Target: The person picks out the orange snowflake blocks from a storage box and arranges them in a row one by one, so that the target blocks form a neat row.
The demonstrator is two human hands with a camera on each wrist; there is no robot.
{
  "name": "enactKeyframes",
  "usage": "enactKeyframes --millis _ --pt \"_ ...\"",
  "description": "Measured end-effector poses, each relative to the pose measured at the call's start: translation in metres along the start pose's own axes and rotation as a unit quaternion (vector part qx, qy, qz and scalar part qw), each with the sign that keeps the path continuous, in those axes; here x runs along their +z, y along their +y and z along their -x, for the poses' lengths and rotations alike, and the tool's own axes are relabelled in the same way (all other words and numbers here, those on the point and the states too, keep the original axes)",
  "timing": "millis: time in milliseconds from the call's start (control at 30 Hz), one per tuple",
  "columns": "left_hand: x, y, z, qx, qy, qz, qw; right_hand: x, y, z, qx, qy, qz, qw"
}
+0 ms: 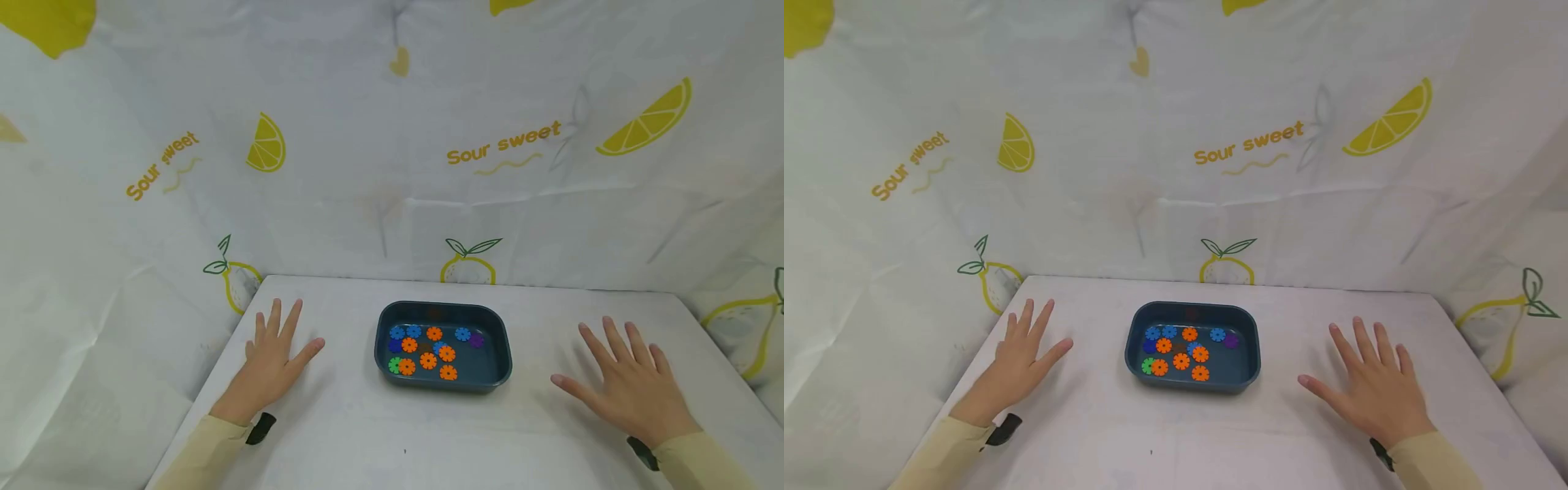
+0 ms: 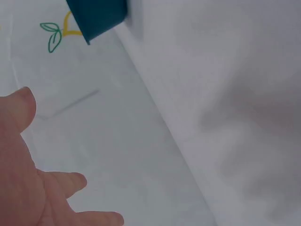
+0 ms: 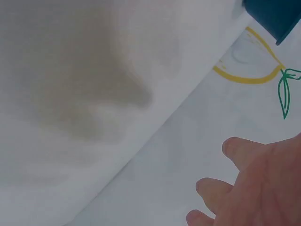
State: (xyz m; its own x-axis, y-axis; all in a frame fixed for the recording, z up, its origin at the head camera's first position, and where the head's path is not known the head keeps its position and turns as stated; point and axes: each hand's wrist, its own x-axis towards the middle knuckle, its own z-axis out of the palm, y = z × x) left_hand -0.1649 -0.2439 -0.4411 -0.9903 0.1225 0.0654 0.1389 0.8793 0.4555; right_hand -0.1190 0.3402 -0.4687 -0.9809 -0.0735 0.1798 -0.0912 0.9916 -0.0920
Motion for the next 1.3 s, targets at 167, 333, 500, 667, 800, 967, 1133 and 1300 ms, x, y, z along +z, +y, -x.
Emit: enactKeyframes --millis 167,333,500,667,800,967,1133,1300 --pt "0.005 0.013 -0.014 0.013 0.000 0.091 0.9957 -0.014 -0.022 -0.024 -0.037 -0.009 -0.027 0.9989" --pt "0.014 0.029 -0.031 0.007 -0.019 0.236 0.9716 -0.031 -0.048 -0.051 -0.068 -0.033 -0.076 0.9942" --pt "0.021 0.041 -0.048 -0.035 -0.067 0.434 0.8977 -0.044 -0.073 -0.076 -0.105 -0.050 -0.116 0.9865" --pt "0.031 0.044 -0.062 -0.059 -0.103 0.533 0.8378 -0.050 -0.100 -0.097 -0.128 -0.079 -0.168 0.9743" --pt "0.043 0.044 -0.070 -0.082 -0.115 0.575 0.8061 -0.048 -0.121 -0.112 -0.152 -0.104 -0.197 0.9631" --pt "0.058 0.044 -0.075 -0.101 -0.113 0.554 0.8183 -0.042 -0.144 -0.128 -0.191 -0.148 -0.210 0.9474" --pt "0.070 0.046 -0.078 -0.103 -0.118 0.532 0.8323 -0.032 -0.160 -0.140 -0.221 -0.205 -0.199 0.9325" --pt "0.078 0.047 -0.078 -0.096 -0.124 0.529 0.8342 -0.020 -0.173 -0.147 -0.224 -0.247 -0.186 0.9241"
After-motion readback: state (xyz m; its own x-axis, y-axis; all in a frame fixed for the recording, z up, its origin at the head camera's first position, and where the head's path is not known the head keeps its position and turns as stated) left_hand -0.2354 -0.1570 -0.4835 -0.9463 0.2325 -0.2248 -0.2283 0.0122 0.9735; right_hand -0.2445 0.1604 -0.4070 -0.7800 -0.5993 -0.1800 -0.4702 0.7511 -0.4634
